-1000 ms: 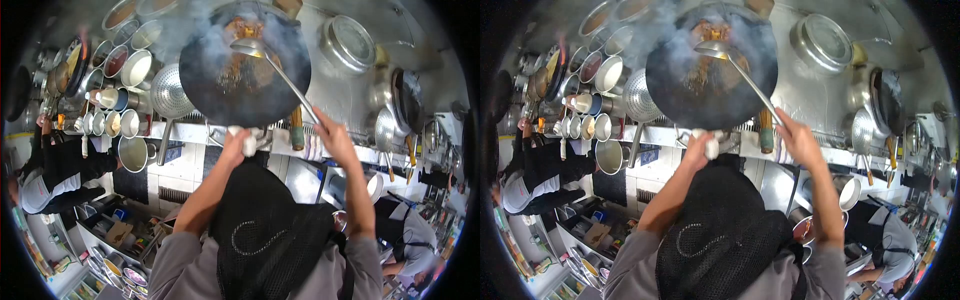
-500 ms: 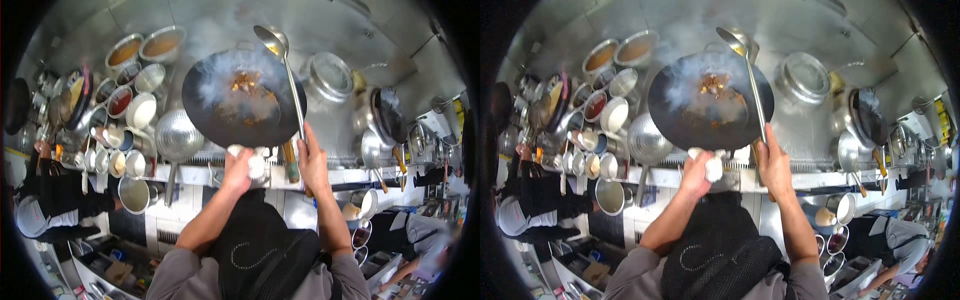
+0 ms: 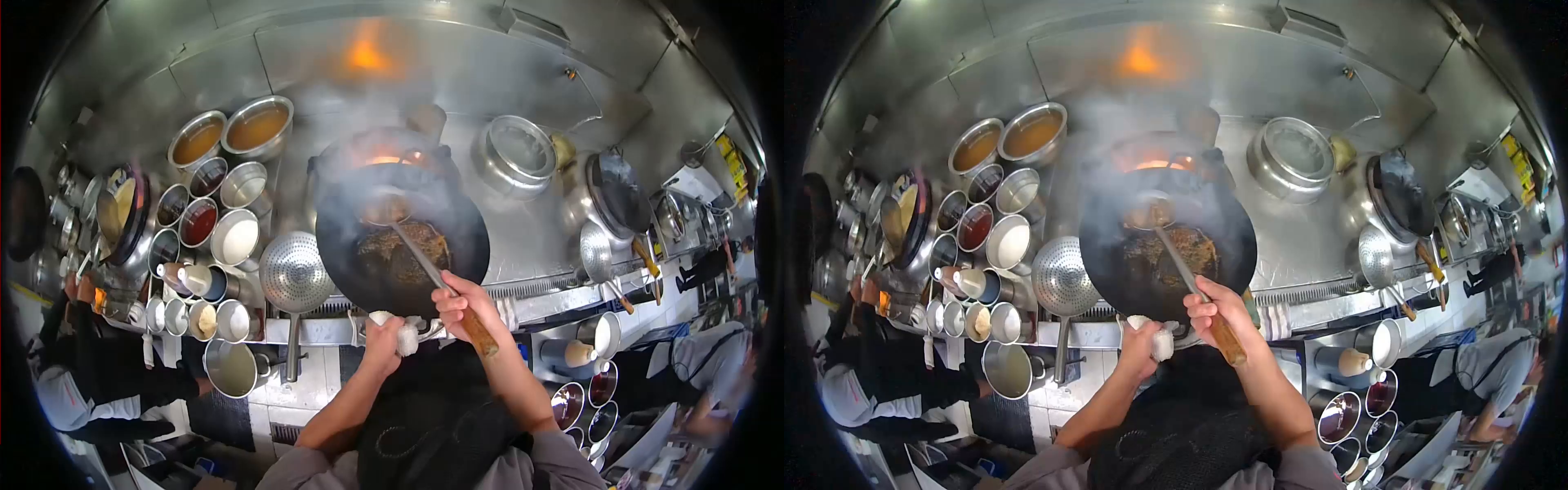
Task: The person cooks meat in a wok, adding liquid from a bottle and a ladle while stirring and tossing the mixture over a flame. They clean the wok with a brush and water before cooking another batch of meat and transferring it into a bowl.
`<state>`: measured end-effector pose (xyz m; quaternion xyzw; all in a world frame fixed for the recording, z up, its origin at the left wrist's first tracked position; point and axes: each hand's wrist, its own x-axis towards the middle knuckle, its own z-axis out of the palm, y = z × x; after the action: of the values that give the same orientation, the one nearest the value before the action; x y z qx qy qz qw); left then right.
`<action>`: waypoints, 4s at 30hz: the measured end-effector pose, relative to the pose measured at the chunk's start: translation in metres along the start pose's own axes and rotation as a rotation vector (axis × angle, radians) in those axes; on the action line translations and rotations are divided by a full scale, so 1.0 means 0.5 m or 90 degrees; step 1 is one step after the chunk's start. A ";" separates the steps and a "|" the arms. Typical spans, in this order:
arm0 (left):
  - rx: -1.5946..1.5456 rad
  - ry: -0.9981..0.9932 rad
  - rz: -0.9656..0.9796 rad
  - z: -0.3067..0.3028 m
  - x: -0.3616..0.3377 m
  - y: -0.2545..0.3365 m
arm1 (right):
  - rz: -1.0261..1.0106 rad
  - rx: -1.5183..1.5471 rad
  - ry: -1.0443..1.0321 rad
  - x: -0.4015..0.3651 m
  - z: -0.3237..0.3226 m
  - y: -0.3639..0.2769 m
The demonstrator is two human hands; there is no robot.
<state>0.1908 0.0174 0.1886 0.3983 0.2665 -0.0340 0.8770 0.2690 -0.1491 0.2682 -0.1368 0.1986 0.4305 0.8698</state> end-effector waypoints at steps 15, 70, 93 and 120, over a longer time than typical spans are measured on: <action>-0.099 -0.033 -0.168 -0.025 0.105 0.075 | -0.108 -0.366 0.128 -0.124 0.062 -0.046; -0.107 0.051 -0.224 -0.004 0.047 0.052 | -0.168 -0.479 0.211 -0.190 0.070 -0.117; 0.292 -0.018 0.265 -0.162 0.108 -0.018 | -0.005 -0.626 0.311 -0.139 0.206 -0.131; 0.454 0.079 0.387 -0.216 0.139 -0.060 | 0.015 -0.528 0.223 -0.156 0.118 -0.052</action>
<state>0.1948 0.0850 0.0756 0.7361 0.1613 0.1590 0.6378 0.2603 -0.1944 0.3579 -0.5422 0.1552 0.4540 0.6898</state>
